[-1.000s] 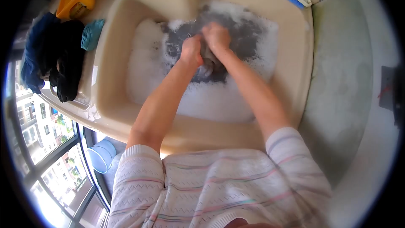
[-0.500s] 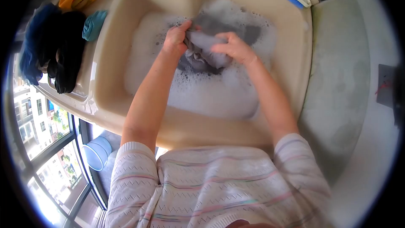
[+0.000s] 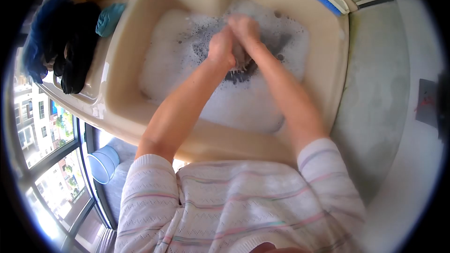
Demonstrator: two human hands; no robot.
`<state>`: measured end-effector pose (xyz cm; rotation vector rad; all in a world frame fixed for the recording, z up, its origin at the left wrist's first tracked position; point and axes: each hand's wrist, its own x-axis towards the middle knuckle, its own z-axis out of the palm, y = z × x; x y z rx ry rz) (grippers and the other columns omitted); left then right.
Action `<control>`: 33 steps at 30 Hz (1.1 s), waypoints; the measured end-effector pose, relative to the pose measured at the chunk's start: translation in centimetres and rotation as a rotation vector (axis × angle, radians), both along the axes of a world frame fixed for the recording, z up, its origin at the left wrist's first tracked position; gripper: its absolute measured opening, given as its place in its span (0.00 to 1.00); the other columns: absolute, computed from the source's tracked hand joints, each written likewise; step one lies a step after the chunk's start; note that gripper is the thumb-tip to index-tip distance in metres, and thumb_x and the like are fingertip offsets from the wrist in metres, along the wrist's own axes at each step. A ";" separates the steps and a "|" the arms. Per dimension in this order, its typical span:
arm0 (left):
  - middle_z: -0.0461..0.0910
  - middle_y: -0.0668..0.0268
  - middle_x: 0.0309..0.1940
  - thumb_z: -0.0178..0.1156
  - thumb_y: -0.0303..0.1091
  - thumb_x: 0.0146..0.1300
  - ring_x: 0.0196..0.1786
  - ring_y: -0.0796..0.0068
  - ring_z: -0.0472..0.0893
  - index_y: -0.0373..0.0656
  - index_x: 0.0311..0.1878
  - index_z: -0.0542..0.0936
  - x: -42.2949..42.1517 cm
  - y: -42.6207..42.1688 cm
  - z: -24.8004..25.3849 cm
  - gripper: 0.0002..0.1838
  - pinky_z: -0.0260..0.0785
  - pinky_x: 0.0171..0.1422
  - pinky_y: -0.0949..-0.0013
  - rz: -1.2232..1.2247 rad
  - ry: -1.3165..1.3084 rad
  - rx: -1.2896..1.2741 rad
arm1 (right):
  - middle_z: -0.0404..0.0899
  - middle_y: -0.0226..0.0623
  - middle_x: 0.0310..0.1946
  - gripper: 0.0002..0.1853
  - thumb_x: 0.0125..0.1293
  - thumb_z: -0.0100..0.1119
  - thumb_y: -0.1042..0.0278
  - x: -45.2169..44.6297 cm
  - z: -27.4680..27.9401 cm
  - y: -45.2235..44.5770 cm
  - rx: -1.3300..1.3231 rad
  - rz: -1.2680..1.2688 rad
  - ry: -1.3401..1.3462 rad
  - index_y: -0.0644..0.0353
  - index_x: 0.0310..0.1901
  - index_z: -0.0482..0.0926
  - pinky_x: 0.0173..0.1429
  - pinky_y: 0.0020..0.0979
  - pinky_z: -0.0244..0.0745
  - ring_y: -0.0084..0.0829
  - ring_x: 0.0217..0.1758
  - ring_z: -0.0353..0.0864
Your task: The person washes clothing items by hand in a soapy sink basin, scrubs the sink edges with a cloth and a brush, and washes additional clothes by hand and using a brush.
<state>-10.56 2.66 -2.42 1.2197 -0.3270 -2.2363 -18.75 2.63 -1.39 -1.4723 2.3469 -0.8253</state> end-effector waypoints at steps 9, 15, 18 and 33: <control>0.75 0.60 0.36 0.49 0.40 0.61 0.37 0.68 0.74 0.35 0.40 0.73 -0.1 1.0 1.0 0.16 0.67 0.37 0.68 0.032 -0.041 0.035 | 0.75 0.45 0.17 0.10 0.53 0.54 0.61 -0.4 -0.8 1.9 -0.146 -0.006 -0.216 0.59 0.22 0.74 0.32 0.40 0.72 0.46 0.24 0.76; 0.73 0.62 0.39 0.42 0.46 0.63 0.41 0.67 0.72 0.41 0.46 0.70 2.1 -0.1 -6.5 0.19 0.66 0.44 0.65 -0.008 0.753 -0.067 | 0.75 0.48 0.23 0.10 0.53 0.55 0.62 4.1 2.8 4.6 -0.296 0.141 -0.121 0.61 0.26 0.75 0.34 0.37 0.71 0.48 0.28 0.75; 0.74 0.60 0.39 0.47 0.43 0.61 0.41 0.68 0.73 0.37 0.42 0.72 0.9 0.0 -2.0 0.17 0.67 0.41 0.65 -0.045 -0.076 -0.020 | 0.75 0.49 0.21 0.14 0.56 0.50 0.57 1.9 -0.8 2.1 -0.144 -0.055 -0.163 0.60 0.25 0.76 0.33 0.43 0.72 0.49 0.26 0.76; 0.76 0.57 0.42 0.59 0.39 0.56 0.44 0.65 0.76 0.32 0.43 0.72 5.3 -4.0 -1.2 0.19 0.70 0.48 0.65 -0.151 -0.098 -0.079 | 0.78 0.45 0.31 0.20 0.52 0.58 0.49 -10.8 -6.8 4.4 0.015 -0.275 -0.497 0.62 0.32 0.77 0.41 0.33 0.71 0.39 0.34 0.77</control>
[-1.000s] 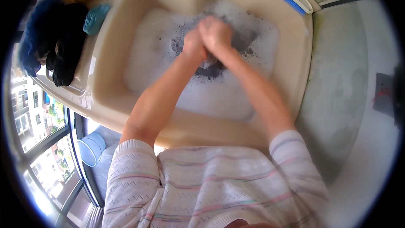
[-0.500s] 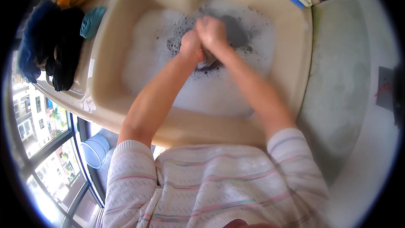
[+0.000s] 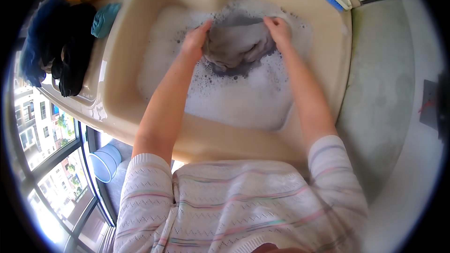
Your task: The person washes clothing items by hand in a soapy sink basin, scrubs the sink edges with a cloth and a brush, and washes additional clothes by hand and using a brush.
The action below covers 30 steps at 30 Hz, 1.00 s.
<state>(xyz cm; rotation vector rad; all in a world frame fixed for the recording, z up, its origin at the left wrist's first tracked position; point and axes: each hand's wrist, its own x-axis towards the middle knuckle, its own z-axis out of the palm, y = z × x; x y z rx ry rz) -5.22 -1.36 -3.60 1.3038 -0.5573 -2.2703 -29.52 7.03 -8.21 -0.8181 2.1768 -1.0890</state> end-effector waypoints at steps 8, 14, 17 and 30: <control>0.74 0.59 0.46 0.58 0.32 0.55 0.47 0.68 0.73 0.33 0.50 0.70 0.3 -0.2 -4.5 0.21 0.67 0.51 0.69 -0.152 -0.183 -0.049 | 0.78 0.46 0.36 0.17 0.54 0.55 0.61 3.0 0.4 1.4 0.097 0.366 -0.078 0.71 0.37 0.74 0.42 0.32 0.72 0.33 0.38 0.78; 0.74 0.67 0.44 0.52 0.35 0.61 0.46 0.72 0.73 0.37 0.51 0.70 0.2 1.3 -3.9 0.17 0.66 0.49 0.71 -0.001 0.309 -0.001 | 0.78 0.36 0.34 0.11 0.57 0.55 0.65 7.7 0.3 -0.2 -0.227 0.213 -0.528 0.62 0.39 0.74 0.38 0.29 0.72 0.32 0.35 0.77; 0.74 0.68 0.42 0.50 0.37 0.62 0.45 0.74 0.73 0.39 0.49 0.71 -0.1 2.6 -2.4 0.15 0.66 0.50 0.71 -0.061 0.128 -0.173 | 0.78 0.42 0.31 0.12 0.58 0.55 0.60 15.2 5.9 0.4 -0.302 0.490 0.308 0.61 0.34 0.75 0.39 0.33 0.70 0.41 0.34 0.76; 0.74 0.66 0.40 0.63 0.22 0.45 0.41 0.75 0.74 0.37 0.43 0.73 -3.3 2.4 5.1 0.19 0.69 0.44 0.72 -0.412 0.160 -0.779 | 0.77 0.31 0.30 0.12 0.56 0.57 0.63 9.3 13.5 -1.2 -0.453 0.551 -0.059 0.62 0.36 0.76 0.41 0.24 0.69 0.23 0.35 0.75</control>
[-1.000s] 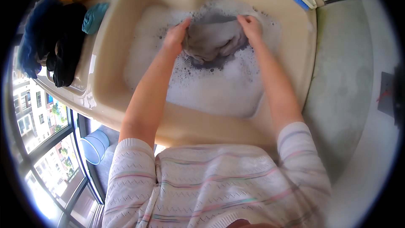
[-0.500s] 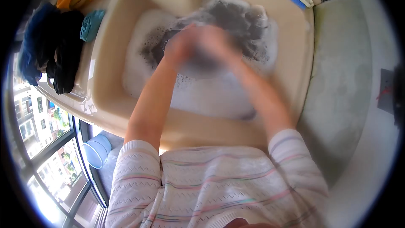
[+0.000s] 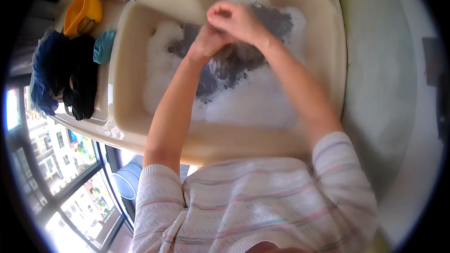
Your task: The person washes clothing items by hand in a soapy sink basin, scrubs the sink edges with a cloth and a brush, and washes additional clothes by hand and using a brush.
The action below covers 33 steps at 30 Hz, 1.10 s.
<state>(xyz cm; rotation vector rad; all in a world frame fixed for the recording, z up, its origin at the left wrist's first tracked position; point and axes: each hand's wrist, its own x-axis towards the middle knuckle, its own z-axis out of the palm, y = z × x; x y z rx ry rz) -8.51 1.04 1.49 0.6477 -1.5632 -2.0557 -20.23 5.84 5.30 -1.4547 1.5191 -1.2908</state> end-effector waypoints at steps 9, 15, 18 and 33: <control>0.77 0.59 0.38 0.61 0.27 0.51 0.41 0.65 0.78 0.33 0.44 0.73 1.2 1.7 20.4 0.16 0.71 0.48 0.68 0.255 0.217 0.117 | 0.73 0.37 0.44 0.31 0.51 0.63 0.53 -1.8 1.8 3.4 0.152 0.415 -1.125 0.65 0.52 0.67 0.50 0.29 0.68 0.24 0.43 0.72; 0.78 0.58 0.34 0.57 0.28 0.55 0.36 0.65 0.79 0.36 0.38 0.74 2.8 -1.9 24.6 0.09 0.73 0.43 0.65 0.227 0.363 0.043 | 0.74 0.39 0.28 0.24 0.49 0.63 0.61 0.5 3.7 5.8 0.160 0.967 -0.711 0.69 0.44 0.70 0.43 0.35 0.72 0.27 0.28 0.75; 0.76 0.58 0.39 0.60 0.24 0.51 0.41 0.63 0.78 0.34 0.44 0.72 4.2 -5.7 18.4 0.15 0.72 0.49 0.61 0.435 0.173 0.110 | 0.69 0.34 0.18 0.15 0.50 0.56 0.72 -0.7 1.5 6.5 0.436 0.695 -0.690 0.69 0.39 0.70 0.36 0.34 0.73 0.24 0.18 0.71; 0.73 0.58 0.46 0.60 0.27 0.51 0.46 0.62 0.74 0.33 0.55 0.63 2.9 -1.0 -9.1 0.27 0.69 0.49 0.62 0.475 -0.441 0.388 | 0.77 0.51 0.37 0.18 0.49 0.55 0.68 -3.5 -13.9 4.8 0.736 -0.157 0.285 0.69 0.41 0.74 0.43 0.36 0.72 0.42 0.41 0.77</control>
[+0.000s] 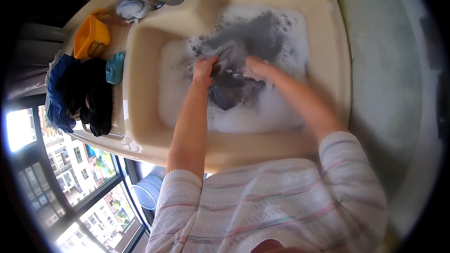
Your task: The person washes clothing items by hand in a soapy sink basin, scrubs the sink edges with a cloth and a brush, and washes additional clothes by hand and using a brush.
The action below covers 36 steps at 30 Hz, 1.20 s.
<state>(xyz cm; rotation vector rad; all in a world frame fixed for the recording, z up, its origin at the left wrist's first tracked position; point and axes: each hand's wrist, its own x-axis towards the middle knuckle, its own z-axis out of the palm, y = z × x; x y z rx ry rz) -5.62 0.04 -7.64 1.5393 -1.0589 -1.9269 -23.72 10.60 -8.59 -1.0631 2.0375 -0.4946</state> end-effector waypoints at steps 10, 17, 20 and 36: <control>0.72 0.56 0.50 0.43 0.46 0.64 0.53 0.62 0.70 0.38 0.56 0.66 -1.5 0.3 1.9 0.24 0.59 0.61 0.61 -0.157 0.769 0.474 | 0.74 0.46 0.25 0.13 0.44 0.58 0.65 8.0 7.3 -0.8 -0.644 0.155 0.112 0.63 0.31 0.72 0.33 0.39 0.70 0.46 0.27 0.75; 0.75 0.60 0.35 0.57 0.27 0.49 0.39 0.67 0.74 0.34 0.42 0.72 -1.0 -2.2 3.5 0.15 0.68 0.42 0.66 -0.052 0.283 -0.061 | 0.77 0.47 0.25 0.14 0.48 0.53 0.64 4.0 4.3 -2.4 -0.465 -0.357 -0.049 0.64 0.36 0.72 0.31 0.40 0.71 0.43 0.27 0.77; 0.76 0.58 0.33 0.56 0.38 0.55 0.36 0.67 0.77 0.35 0.48 0.69 0.4 -2.5 8.8 0.21 0.72 0.37 0.65 -0.244 -0.122 -0.359 | 0.72 0.34 0.20 0.10 0.50 0.51 0.73 -0.8 5.6 -0.9 -0.366 -0.614 -0.573 0.68 0.35 0.73 0.18 0.25 0.63 0.22 0.16 0.69; 0.76 0.52 0.36 0.47 0.29 0.52 0.35 0.59 0.77 0.27 0.45 0.68 -1.3 1.5 10.0 0.18 0.69 0.43 0.62 -0.418 0.847 0.440 | 0.75 0.44 0.40 0.36 0.58 0.39 0.32 1.7 3.9 0.9 -0.166 -0.405 -1.553 0.65 0.45 0.70 0.50 0.41 0.68 0.37 0.48 0.74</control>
